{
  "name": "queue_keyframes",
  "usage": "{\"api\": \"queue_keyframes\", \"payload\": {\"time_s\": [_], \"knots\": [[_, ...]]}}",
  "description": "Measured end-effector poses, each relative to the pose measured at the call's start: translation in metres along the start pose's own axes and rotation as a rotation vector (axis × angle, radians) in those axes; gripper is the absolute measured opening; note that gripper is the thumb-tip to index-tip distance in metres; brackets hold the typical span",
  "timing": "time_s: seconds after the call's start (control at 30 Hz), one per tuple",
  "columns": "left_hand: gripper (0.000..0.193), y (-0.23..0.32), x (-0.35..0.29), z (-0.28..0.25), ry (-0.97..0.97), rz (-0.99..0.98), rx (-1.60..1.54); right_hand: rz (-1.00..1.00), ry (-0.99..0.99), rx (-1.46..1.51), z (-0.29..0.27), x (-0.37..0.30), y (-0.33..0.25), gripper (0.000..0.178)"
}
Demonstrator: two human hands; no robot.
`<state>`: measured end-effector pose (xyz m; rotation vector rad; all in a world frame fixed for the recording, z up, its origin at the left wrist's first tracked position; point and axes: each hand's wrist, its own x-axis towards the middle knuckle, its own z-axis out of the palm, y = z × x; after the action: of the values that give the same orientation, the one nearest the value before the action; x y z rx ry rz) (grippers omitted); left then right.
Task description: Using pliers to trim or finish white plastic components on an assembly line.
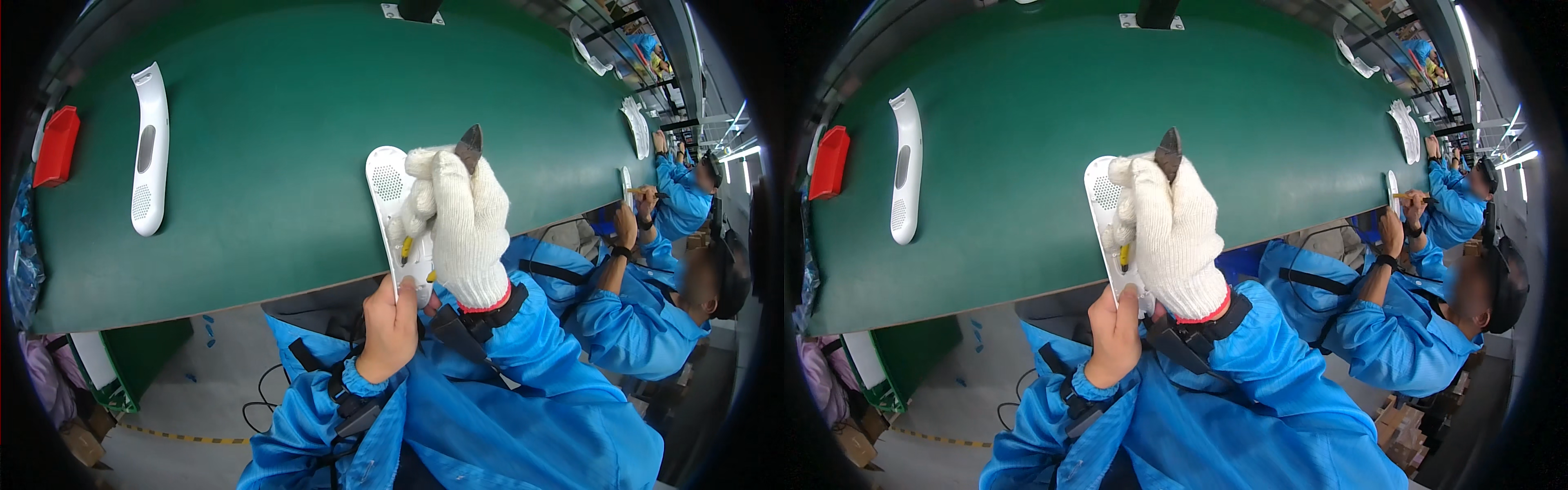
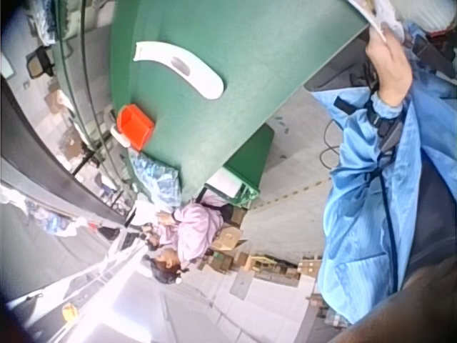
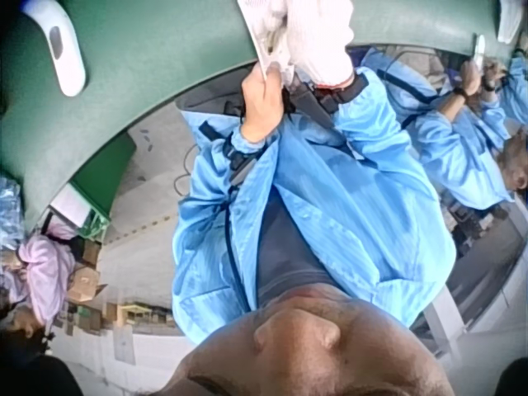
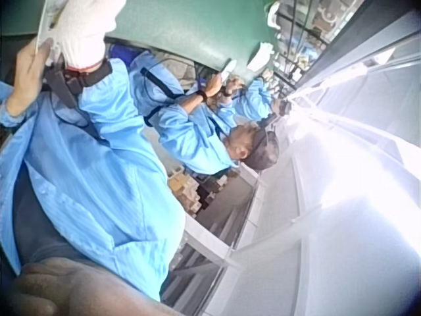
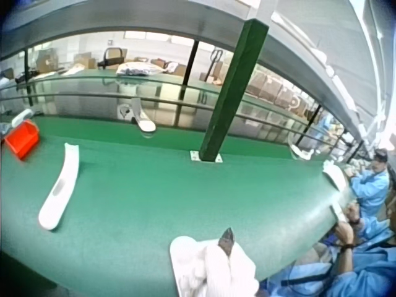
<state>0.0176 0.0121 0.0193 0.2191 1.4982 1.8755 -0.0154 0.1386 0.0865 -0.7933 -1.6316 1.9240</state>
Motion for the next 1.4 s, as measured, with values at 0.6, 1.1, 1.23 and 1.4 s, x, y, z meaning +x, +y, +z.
{"api": "queue_keyframes", "payload": {"time_s": [0.6, 1.1, 1.23, 1.4], "knots": [[0.03, -0.002, -0.001, -0.001, -0.014, 0.003, -0.008, 0.05, -0.014, 0.066, -0.003, -0.004, -0.001, 0.031], [0.032, -0.002, -0.003, 0.0, 0.008, -0.009, -0.004, -0.019, -0.056, -0.074, 0.001, -0.009, -0.006, 0.027], [0.035, 0.003, -0.003, 0.001, 0.011, -0.04, -0.015, 0.047, -0.137, -0.096, -0.007, 0.002, -0.017, 0.027], [0.035, 0.004, -0.002, 0.001, -0.001, -0.05, 0.007, 0.049, -0.163, -0.16, -0.011, 0.004, -0.016, 0.028]]}}
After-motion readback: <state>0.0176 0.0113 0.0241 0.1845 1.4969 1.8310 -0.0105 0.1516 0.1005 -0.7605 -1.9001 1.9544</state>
